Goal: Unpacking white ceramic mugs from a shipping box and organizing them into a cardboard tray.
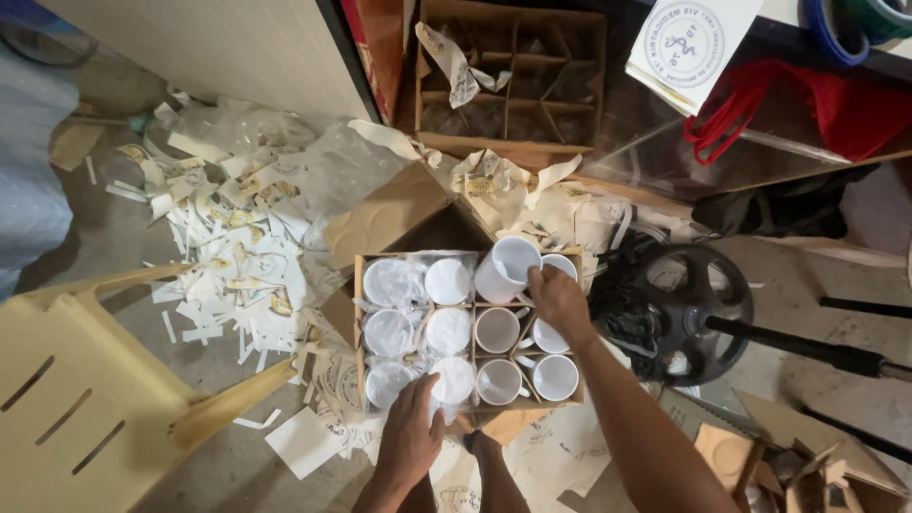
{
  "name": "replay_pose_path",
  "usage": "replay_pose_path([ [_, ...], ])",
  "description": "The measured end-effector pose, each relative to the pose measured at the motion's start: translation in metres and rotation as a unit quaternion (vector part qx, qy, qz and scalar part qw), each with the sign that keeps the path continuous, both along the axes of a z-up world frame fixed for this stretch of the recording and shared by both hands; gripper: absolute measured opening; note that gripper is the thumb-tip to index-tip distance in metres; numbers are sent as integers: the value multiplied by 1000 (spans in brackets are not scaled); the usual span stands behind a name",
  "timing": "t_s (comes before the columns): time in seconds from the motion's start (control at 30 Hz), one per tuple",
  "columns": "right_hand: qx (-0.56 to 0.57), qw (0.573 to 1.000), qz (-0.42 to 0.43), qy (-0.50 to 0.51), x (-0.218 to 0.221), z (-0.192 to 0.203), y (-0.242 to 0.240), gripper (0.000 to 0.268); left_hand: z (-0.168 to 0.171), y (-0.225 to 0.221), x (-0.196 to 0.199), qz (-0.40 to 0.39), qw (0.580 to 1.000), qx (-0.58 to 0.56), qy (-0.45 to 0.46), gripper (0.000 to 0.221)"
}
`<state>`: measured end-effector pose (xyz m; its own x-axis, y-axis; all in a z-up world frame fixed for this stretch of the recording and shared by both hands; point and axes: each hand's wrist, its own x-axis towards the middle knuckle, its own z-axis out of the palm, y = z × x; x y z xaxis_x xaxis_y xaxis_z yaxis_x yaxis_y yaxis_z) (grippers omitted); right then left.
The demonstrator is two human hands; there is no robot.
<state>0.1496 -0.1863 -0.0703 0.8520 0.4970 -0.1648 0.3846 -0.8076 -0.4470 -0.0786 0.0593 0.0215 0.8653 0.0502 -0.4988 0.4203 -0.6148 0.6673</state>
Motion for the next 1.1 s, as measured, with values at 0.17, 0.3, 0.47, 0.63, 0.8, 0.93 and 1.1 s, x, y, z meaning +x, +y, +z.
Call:
replay_pose_path([
  [0.17,16,942,-315,113,-17,82,61,36,-21,-6,-1,-20,998,7,-58,50],
  [0.3,53,951,-302,29,-28,57,60,38,-6,-11,13,-27,999,-18,-37,48],
  [0.47,60,947,-313,22,-45,36,59,34,2,-13,25,-19,998,-26,-60,45],
  [0.63,75,959,-273,5,-44,28,57,35,-2,-11,22,-20,998,-28,-45,43],
  [0.8,57,965,-252,41,-47,43,55,43,-6,-5,20,-17,997,-19,-75,42],
  [0.93,15,993,-106,-54,-55,47,59,34,-7,5,20,-5,998,-14,-69,40],
  [1.1,-171,981,79,53,-96,2,66,9,-12,17,19,11,1000,10,-20,36],
])
